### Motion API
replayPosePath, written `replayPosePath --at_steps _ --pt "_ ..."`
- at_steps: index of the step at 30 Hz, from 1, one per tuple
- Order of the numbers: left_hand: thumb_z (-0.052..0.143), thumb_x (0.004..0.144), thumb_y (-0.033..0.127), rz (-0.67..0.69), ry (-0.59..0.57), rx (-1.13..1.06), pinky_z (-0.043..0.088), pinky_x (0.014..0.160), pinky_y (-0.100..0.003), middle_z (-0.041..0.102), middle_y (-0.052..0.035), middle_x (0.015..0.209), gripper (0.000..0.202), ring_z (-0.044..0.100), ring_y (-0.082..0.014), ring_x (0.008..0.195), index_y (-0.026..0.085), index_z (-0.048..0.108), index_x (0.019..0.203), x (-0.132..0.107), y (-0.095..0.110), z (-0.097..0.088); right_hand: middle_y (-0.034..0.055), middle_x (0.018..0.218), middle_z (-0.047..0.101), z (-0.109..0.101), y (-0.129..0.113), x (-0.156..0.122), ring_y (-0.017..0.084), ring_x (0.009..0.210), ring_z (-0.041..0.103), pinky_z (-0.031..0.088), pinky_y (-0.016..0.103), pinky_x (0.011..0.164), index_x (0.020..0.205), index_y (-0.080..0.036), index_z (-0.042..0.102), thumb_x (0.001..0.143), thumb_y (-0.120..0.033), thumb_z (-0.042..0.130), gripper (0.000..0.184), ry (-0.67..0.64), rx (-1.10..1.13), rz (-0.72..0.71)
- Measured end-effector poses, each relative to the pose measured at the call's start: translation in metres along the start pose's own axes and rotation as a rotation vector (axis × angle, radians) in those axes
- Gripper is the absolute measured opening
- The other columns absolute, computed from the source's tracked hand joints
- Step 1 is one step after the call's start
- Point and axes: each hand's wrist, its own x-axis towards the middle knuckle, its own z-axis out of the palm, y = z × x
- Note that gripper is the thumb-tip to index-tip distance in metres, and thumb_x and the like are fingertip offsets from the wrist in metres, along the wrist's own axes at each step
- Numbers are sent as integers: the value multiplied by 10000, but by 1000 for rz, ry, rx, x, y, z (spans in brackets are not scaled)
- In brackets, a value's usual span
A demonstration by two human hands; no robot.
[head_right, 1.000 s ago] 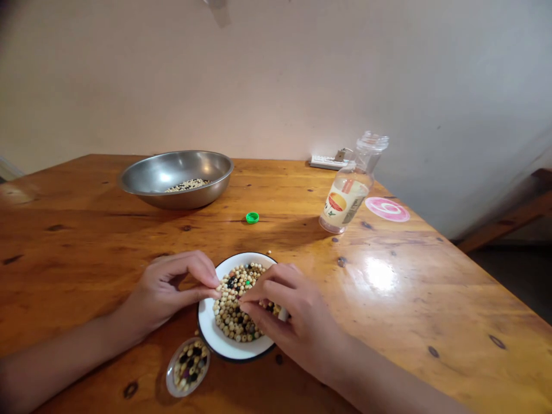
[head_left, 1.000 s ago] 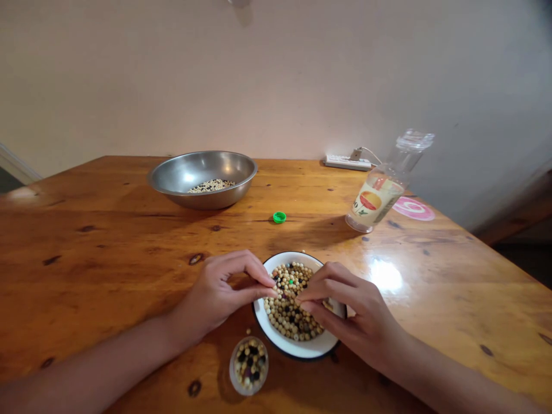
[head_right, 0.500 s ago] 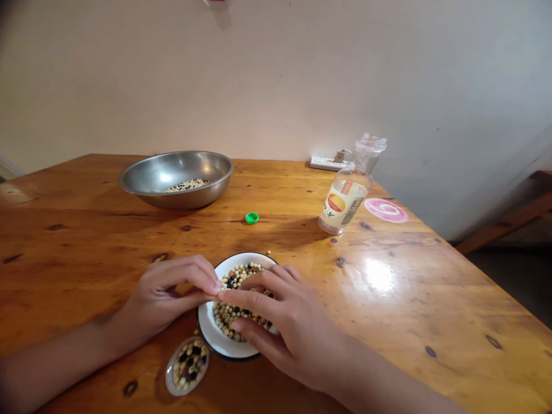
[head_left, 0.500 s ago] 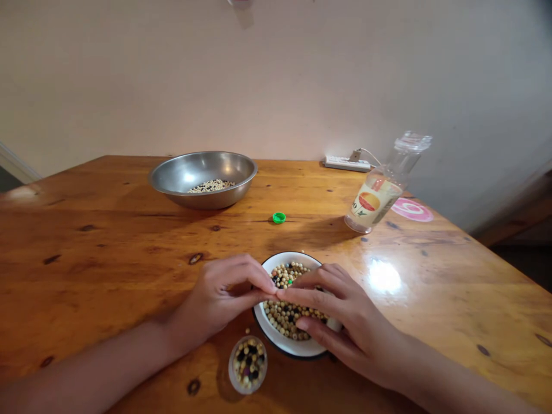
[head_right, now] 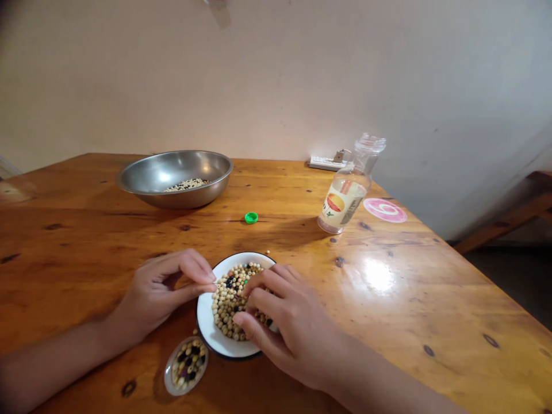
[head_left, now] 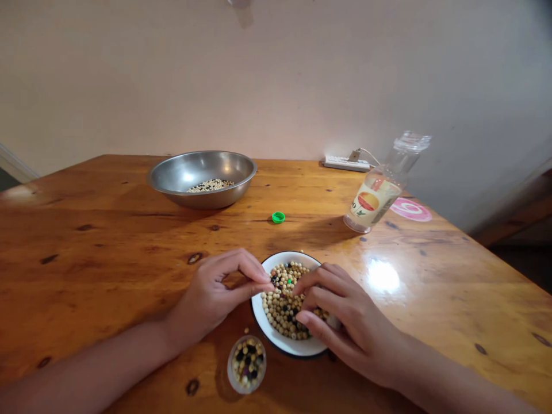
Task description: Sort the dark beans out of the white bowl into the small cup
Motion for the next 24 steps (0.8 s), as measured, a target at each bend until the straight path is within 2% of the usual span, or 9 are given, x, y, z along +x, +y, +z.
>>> replayPosePath --at_steps 4,7,13,24 --pt "689 760 138 60 -77 0 498 642 -205 677 -13 723 74 638 -119 686 167 635 720 -1 2 -1 64 893 602 1 0 -1 189 845 548 453 329 752 906 -181 530 895 -217 504 45 32 46 55" --pt "677 760 91 100 -111 -9 498 660 -198 680 -10 742 91 645 -112 701 169 633 746 -3 4 -1 71 914 603 1 -2 0 201 868 543 442 339 761 969 -184 525 898 -214 503 81 31 38 74" --pt "678 756 86 96 -69 -8 500 655 -199 681 -7 748 102 647 -114 700 169 619 744 -3 4 1 49 835 605 2 -2 2 185 792 511 404 333 718 859 -191 544 933 -168 410 155 -47 47 43" --pt "635 787 38 167 -102 -3 508 729 -220 657 -8 814 162 631 -116 792 186 590 834 -4 -1 1 28 756 557 4 -1 0 168 734 492 394 299 657 777 -194 453 896 -152 454 127 32 68 69"
